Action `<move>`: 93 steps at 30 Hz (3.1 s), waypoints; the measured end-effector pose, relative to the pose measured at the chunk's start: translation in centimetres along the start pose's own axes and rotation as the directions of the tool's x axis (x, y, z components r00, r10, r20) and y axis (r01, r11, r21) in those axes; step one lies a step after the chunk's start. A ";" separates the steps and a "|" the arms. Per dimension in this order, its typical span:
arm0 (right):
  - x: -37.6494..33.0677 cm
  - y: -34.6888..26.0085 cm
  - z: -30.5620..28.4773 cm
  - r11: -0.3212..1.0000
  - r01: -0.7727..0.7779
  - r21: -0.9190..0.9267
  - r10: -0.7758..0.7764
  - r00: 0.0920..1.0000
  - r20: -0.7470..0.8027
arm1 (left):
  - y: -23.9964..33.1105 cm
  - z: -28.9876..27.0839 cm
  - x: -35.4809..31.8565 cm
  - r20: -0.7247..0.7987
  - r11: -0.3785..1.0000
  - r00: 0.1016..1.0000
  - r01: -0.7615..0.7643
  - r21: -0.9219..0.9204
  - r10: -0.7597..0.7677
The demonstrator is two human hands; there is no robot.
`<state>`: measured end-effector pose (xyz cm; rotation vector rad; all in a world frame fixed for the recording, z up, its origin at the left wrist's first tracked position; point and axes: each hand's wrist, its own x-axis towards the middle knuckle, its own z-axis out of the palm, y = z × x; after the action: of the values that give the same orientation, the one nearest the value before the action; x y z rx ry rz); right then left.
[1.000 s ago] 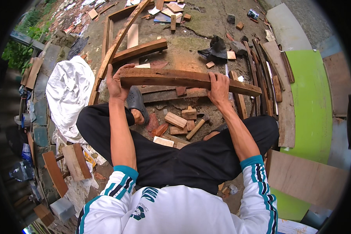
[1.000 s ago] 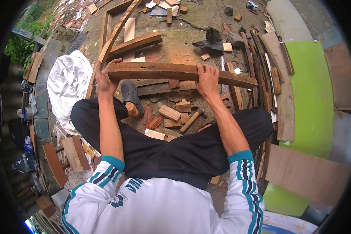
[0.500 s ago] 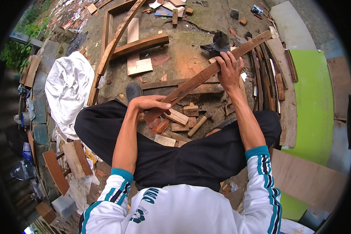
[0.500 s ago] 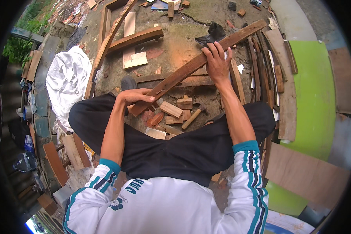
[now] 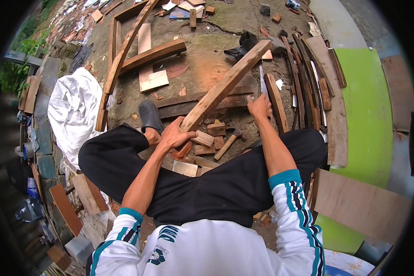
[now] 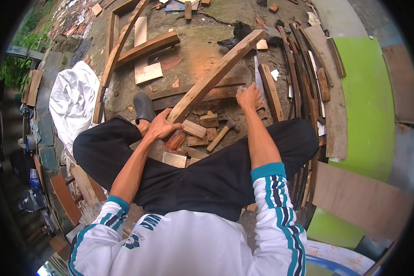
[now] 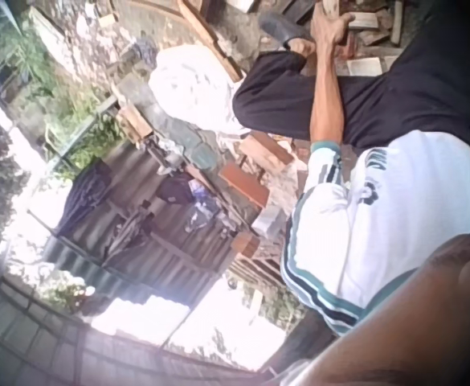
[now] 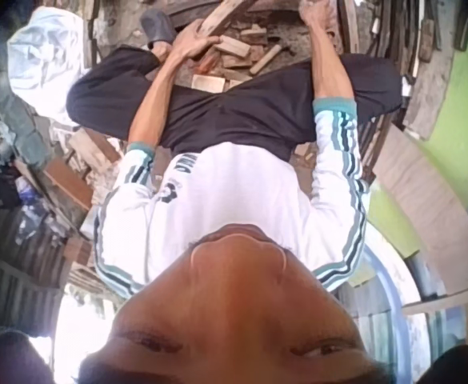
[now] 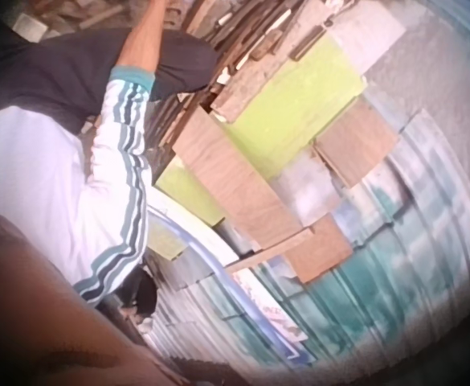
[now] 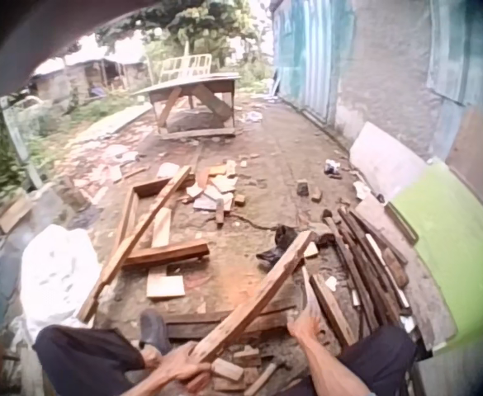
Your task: The person sits on the ground and uses a hand saw to cut a wooden plank into smaller pieces. After sawing, the person uses a hammer to split the cut wood further and then arranges the resulting pieces on the ground.
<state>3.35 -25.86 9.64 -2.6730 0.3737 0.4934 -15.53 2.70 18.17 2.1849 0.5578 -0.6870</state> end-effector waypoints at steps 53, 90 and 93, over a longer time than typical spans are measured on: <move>-7.1 4.8 3.1 0.704 -0.202 0.681 0.018 0.963 0.267 | 2.8 17.6 17.3 -0.062 0.863 0.930 0.308 -0.400 -0.361; -3.5 -1.4 9.9 0.834 0.296 0.466 -0.350 0.936 0.033 | 0.6 13.3 20.0 -0.015 0.815 0.857 0.484 -0.320 -0.515; -3.6 -0.4 11.4 0.898 0.257 0.357 -0.332 0.928 0.167 | 0.5 13.2 20.2 0.005 0.809 0.859 0.484 -0.333 -0.512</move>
<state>-3.05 -20.01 1.37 -2.2631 -0.0228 0.5733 -3.77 -4.41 -1.73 1.7656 1.2328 -0.7101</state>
